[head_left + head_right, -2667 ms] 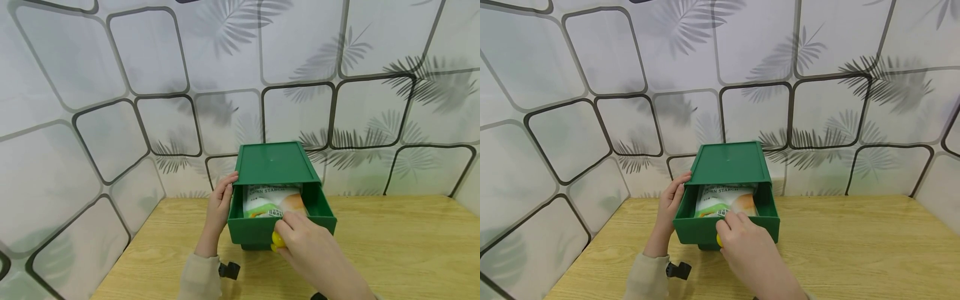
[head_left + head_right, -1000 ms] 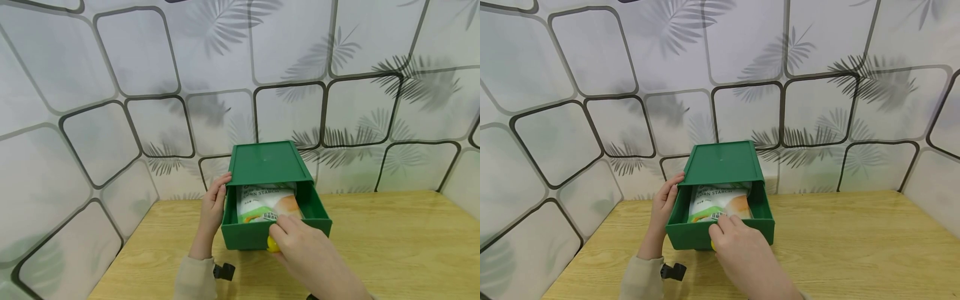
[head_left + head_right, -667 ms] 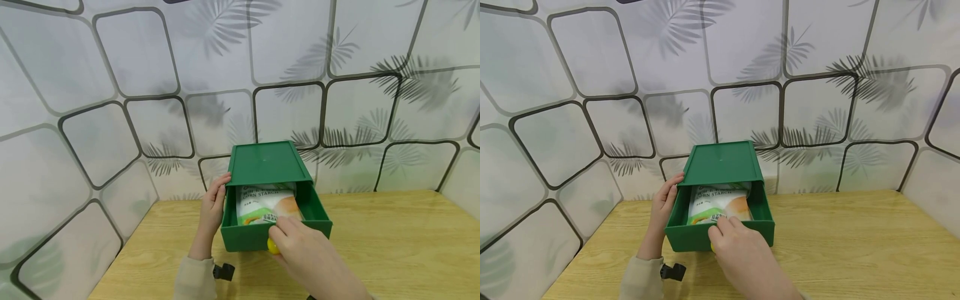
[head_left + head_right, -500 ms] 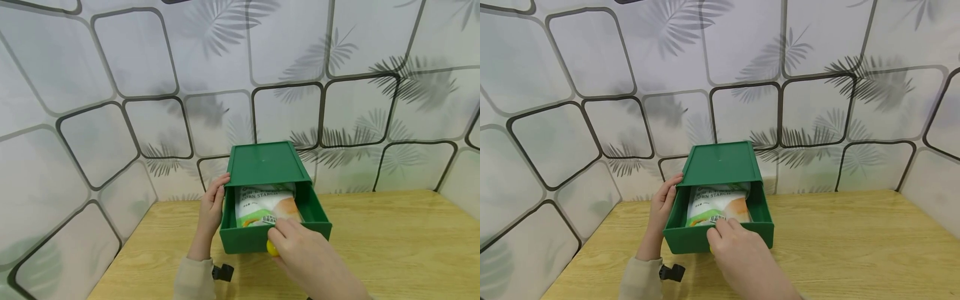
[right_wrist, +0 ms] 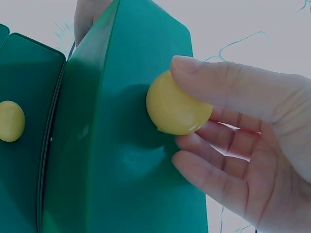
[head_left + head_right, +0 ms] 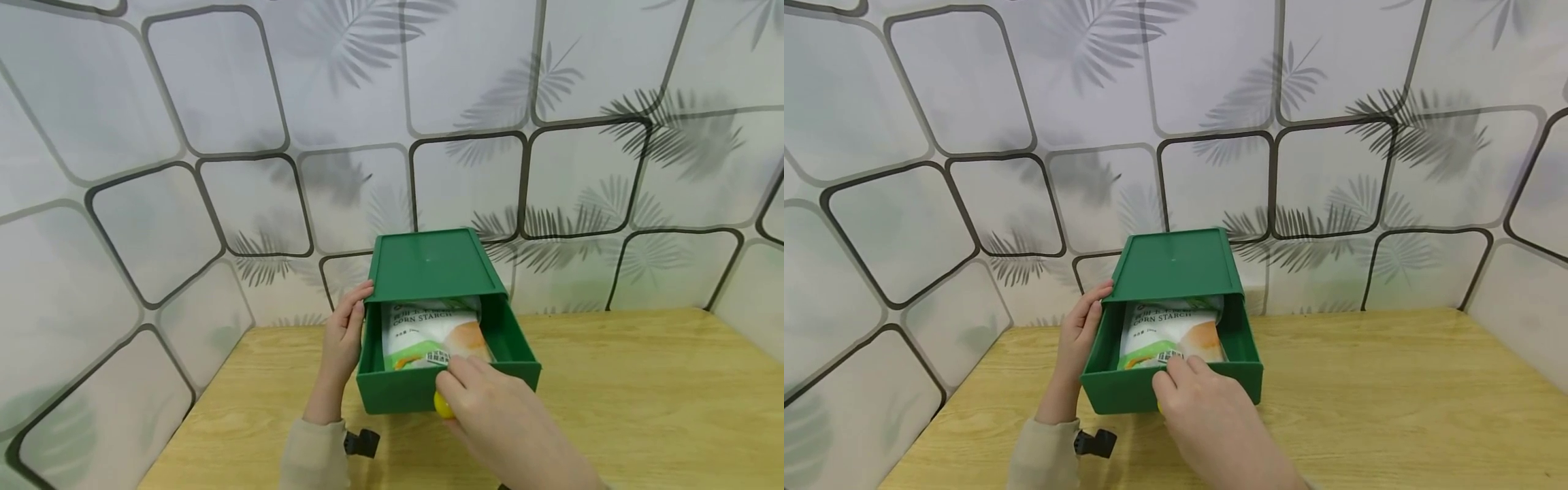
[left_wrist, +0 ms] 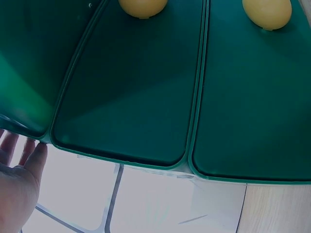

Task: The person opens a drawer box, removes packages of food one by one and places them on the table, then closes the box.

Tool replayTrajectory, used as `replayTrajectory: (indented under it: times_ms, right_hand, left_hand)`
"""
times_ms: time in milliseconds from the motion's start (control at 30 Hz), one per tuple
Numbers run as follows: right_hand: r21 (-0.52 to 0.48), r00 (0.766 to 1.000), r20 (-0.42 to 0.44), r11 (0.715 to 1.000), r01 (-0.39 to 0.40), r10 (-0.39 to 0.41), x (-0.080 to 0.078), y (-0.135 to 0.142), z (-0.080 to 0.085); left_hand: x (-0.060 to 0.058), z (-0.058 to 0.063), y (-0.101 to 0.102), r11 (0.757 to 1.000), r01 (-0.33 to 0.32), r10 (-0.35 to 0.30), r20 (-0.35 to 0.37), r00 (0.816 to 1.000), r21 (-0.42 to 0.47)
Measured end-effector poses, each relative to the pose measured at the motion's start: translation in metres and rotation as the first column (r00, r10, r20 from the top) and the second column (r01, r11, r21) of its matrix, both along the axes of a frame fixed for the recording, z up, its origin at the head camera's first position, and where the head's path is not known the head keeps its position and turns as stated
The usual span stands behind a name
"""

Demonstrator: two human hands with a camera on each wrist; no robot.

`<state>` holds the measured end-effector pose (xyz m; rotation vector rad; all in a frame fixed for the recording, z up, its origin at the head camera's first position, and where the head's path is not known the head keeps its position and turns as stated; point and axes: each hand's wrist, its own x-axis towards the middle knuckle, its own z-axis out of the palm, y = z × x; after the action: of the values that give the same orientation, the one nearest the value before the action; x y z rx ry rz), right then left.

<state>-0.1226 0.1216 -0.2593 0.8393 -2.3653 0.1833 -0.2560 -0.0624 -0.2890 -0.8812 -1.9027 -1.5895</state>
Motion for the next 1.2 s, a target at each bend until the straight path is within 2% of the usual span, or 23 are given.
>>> replayTrajectory:
  times_ms: [333,700,767,1000,1100,1200]
  right_hand:
    - [0.018,1.000,0.006,1.000,0.014,-0.015,0.001,0.000,0.002]
    - [0.018,1.000,0.011,1.000,-0.005,0.004,0.002,0.000,0.000]
    - [0.020,1.000,0.002,1.000,-0.011,0.011,0.002,0.000,0.000]
    - [0.041,1.000,-0.025,0.999,-0.017,0.018,0.003,0.000,0.000]
    - [0.060,1.000,-0.014,0.998,-0.013,0.014,0.004,0.000,0.000]
    - [0.075,1.000,0.007,0.997,-0.014,0.014,0.004,0.000,0.001]
  left_hand:
    - [-0.001,0.002,0.000,1.000,-0.001,0.001,-0.006,1.000,-0.006]
    - [-0.001,0.000,0.000,1.000,0.003,-0.003,-0.012,1.000,-0.002]
    - [-0.007,-0.005,-0.001,1.000,0.010,-0.010,-0.024,1.000,-0.001]
    - [-0.012,-0.010,-0.003,1.000,0.010,-0.010,-0.025,1.000,-0.002]
    - [-0.021,-0.018,-0.004,1.000,0.015,-0.015,-0.038,0.999,0.001]
    - [-0.022,-0.019,-0.005,1.000,0.015,-0.015,-0.040,0.999,-0.001]
